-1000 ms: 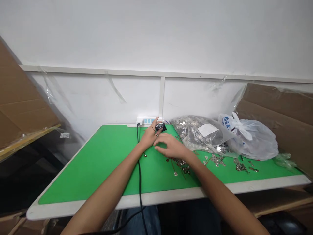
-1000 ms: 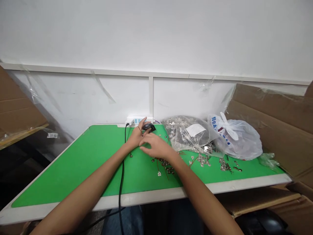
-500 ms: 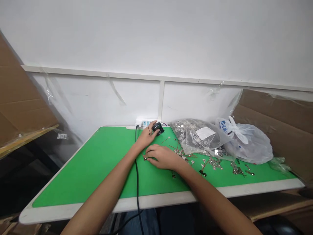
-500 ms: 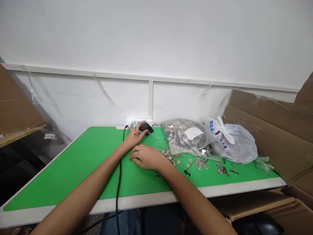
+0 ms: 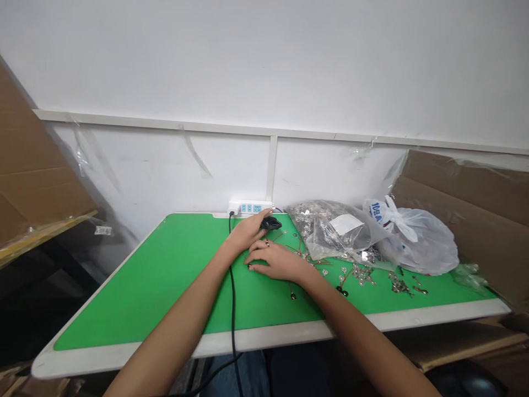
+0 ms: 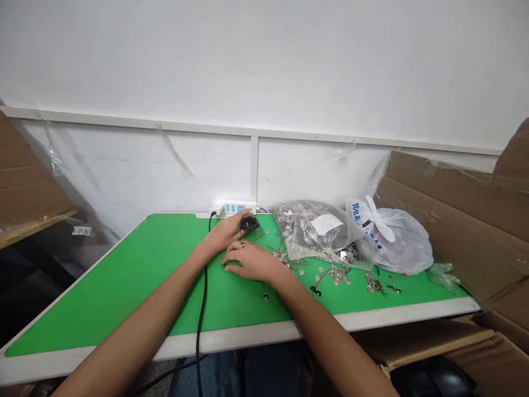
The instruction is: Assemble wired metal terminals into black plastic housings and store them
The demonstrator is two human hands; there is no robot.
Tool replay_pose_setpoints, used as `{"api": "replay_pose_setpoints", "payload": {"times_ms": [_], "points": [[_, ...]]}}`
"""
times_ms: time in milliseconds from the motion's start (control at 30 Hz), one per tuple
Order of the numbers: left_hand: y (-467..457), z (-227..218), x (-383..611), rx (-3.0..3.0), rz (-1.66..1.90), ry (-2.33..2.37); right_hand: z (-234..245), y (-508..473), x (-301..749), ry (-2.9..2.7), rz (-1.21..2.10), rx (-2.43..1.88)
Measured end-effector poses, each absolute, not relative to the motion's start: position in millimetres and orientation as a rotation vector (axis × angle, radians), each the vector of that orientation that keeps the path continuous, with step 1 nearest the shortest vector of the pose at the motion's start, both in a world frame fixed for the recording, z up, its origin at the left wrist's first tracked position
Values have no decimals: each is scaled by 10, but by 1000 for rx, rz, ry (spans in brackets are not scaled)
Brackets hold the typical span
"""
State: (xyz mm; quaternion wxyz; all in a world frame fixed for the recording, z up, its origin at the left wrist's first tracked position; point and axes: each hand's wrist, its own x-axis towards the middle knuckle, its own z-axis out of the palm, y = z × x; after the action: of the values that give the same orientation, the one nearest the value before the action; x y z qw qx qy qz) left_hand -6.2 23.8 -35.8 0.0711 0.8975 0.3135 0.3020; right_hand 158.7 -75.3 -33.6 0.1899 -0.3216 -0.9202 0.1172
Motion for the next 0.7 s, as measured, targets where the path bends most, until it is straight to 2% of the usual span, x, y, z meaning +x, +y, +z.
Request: {"api": "replay_pose_setpoints", "payload": {"times_ms": [433,700], "points": [[290,-379,-68,2634,1046,923,-410,-625,1698,-2476,607,-955],[233,-319,-44,2533,1027,924,-485,-577,1695,-2478,545,-1026]]}}
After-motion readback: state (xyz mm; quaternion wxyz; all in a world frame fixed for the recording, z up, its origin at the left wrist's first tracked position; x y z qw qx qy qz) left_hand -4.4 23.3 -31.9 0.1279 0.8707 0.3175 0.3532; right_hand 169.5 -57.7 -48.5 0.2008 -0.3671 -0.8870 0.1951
